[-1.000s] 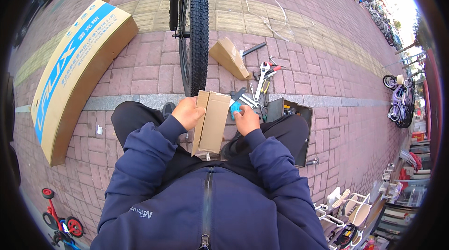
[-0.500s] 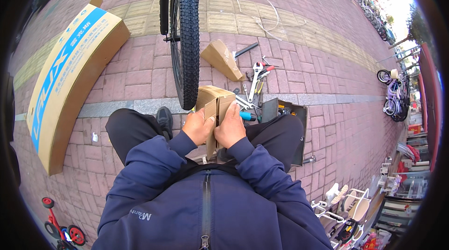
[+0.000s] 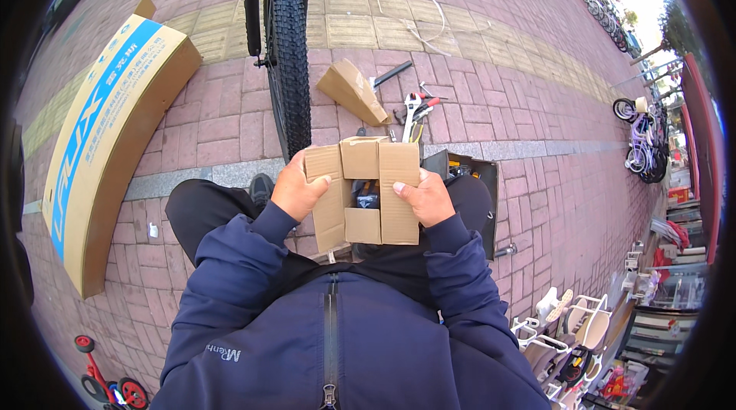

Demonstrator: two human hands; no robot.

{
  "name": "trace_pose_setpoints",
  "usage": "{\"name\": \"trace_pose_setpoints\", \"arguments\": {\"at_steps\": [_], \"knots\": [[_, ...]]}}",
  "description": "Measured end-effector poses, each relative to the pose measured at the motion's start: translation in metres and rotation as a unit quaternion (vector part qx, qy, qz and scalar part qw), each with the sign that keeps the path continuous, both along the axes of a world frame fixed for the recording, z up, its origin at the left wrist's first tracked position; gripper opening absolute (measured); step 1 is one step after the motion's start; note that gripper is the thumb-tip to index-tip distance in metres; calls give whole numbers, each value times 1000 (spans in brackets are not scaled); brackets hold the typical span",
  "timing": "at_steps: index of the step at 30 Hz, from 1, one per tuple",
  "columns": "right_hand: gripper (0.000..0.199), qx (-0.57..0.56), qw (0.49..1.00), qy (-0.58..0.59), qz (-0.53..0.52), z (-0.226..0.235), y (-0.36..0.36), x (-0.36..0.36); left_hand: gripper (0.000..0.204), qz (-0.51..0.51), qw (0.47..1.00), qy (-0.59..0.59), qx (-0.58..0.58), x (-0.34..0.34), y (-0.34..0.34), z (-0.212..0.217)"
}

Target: The person assembles a bicycle by tightening the handlebar stem with a yellow hex key, then unpacks a small box to retrieve a bell. They attach the bell to the handlebar using a red-handled screwdriver and tighten it securely.

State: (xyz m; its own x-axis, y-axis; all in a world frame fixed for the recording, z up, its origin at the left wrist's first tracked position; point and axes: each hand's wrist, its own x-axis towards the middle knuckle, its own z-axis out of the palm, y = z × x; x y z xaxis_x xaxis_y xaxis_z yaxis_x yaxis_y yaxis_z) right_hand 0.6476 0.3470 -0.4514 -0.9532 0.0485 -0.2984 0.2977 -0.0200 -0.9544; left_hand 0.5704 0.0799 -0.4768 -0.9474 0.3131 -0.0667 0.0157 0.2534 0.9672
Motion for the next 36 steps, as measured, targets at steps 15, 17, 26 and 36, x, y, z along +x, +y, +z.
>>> {"name": "trace_pose_setpoints", "arguments": {"at_steps": [15, 17, 26, 36], "knots": [[32, 100, 985, -28, 140, 47, -15, 3, 57, -137, 942, 280, -124, -2, -4, 20], [34, 70, 985, -30, 155, 45, -12, 1, 32, -112, 982, 148, -30, -16, -15, 30], [44, -124, 974, -6, 189, 51, -19, 4, 27, 162, 862, 470, -94, -23, -2, 51], [41, -159, 981, 10, 110, 38, -20, 13, 29, -26, 846, 507, -164, 25, 17, 39]]}}
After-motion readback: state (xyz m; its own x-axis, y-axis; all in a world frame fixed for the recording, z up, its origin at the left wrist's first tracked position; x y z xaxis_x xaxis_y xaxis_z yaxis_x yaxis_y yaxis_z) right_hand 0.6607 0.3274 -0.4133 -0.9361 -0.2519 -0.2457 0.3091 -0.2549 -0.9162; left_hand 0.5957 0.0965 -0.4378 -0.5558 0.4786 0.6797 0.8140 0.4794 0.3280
